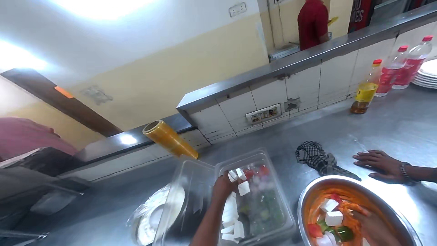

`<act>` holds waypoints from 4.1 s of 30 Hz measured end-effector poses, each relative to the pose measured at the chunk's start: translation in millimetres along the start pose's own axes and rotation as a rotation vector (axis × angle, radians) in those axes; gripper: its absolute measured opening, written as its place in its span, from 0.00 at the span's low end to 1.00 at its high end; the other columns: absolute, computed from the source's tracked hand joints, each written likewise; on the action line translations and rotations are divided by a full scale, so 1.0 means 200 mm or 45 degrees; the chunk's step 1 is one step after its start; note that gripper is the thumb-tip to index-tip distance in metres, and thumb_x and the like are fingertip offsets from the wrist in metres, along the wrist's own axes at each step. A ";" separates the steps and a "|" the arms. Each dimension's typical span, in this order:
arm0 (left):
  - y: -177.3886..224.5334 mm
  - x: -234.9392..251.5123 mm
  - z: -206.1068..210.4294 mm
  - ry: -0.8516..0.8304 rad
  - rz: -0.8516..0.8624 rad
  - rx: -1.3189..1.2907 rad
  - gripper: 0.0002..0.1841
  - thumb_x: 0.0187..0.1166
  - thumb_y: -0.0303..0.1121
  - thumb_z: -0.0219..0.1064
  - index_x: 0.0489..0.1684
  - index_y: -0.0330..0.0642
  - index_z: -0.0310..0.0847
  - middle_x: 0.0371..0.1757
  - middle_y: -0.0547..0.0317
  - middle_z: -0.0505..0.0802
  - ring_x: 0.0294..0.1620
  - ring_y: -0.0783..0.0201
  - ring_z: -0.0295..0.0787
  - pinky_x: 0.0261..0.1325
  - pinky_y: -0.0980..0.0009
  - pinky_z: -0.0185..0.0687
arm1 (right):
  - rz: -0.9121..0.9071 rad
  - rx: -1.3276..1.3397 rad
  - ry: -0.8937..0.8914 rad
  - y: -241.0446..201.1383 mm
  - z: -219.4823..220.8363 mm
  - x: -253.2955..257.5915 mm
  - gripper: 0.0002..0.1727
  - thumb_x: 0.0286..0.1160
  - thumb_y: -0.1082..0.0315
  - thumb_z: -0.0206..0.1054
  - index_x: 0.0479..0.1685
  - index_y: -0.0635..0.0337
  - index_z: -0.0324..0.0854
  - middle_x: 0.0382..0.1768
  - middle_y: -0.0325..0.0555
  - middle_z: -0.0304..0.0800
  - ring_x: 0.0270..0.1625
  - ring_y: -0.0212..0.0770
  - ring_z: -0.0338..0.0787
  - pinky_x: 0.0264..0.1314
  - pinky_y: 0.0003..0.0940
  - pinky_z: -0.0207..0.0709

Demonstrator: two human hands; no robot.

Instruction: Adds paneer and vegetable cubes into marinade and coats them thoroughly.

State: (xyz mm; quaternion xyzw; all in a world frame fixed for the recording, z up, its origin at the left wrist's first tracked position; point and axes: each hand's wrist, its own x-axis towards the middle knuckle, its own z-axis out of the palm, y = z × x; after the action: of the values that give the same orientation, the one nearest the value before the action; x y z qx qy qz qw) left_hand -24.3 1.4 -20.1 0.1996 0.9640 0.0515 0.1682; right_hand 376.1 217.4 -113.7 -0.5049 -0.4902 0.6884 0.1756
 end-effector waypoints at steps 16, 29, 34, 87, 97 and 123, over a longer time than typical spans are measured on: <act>-0.02 0.07 0.02 -0.012 0.064 0.030 0.36 0.71 0.36 0.77 0.79 0.31 0.68 0.71 0.31 0.83 0.75 0.37 0.80 0.76 0.41 0.72 | -0.044 0.017 0.020 0.02 -0.01 0.00 0.16 0.81 0.80 0.61 0.65 0.71 0.78 0.54 0.54 0.86 0.49 0.36 0.85 0.55 0.35 0.79; -0.05 0.05 -0.01 -0.060 0.040 -0.099 0.38 0.72 0.45 0.79 0.78 0.34 0.71 0.67 0.30 0.85 0.69 0.34 0.82 0.73 0.38 0.73 | -0.062 0.052 0.028 0.09 -0.01 0.05 0.16 0.82 0.78 0.61 0.65 0.68 0.79 0.59 0.54 0.86 0.57 0.40 0.87 0.59 0.38 0.82; -0.15 0.07 -0.08 0.045 -0.021 -0.391 0.26 0.84 0.40 0.68 0.74 0.32 0.74 0.55 0.33 0.91 0.52 0.42 0.91 0.62 0.46 0.84 | -0.069 0.070 0.035 0.10 -0.01 0.07 0.14 0.82 0.79 0.60 0.64 0.67 0.79 0.55 0.51 0.87 0.52 0.37 0.87 0.54 0.35 0.82; -0.07 0.20 -0.01 0.002 0.414 -0.354 0.25 0.77 0.35 0.76 0.72 0.40 0.78 0.51 0.36 0.89 0.42 0.45 0.90 0.49 0.46 0.87 | -0.014 0.126 0.035 0.02 -0.05 0.05 0.15 0.85 0.75 0.61 0.66 0.67 0.79 0.58 0.54 0.86 0.56 0.41 0.87 0.59 0.39 0.82; -0.05 0.24 0.03 -0.045 0.364 -0.335 0.25 0.76 0.35 0.77 0.71 0.39 0.79 0.52 0.35 0.90 0.47 0.43 0.90 0.54 0.45 0.85 | -0.016 0.159 0.006 0.00 -0.03 0.03 0.15 0.85 0.75 0.61 0.66 0.67 0.79 0.57 0.52 0.86 0.57 0.40 0.87 0.60 0.37 0.82; 1.12 -0.74 0.66 -0.634 1.212 -0.901 0.23 0.69 0.29 0.78 0.63 0.32 0.83 0.58 0.49 0.91 0.55 0.67 0.90 0.65 0.71 0.85 | 0.034 0.383 0.011 -0.05 -0.10 0.05 0.13 0.91 0.72 0.54 0.63 0.64 0.79 0.44 0.48 0.89 0.40 0.37 0.88 0.43 0.33 0.83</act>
State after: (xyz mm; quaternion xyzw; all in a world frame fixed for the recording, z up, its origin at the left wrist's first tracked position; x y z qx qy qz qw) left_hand 231.9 150.6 -61.7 0.5438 0.6268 0.3876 0.4013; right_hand 386.9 239.5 -111.6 -0.4822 -0.3742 0.7542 0.2422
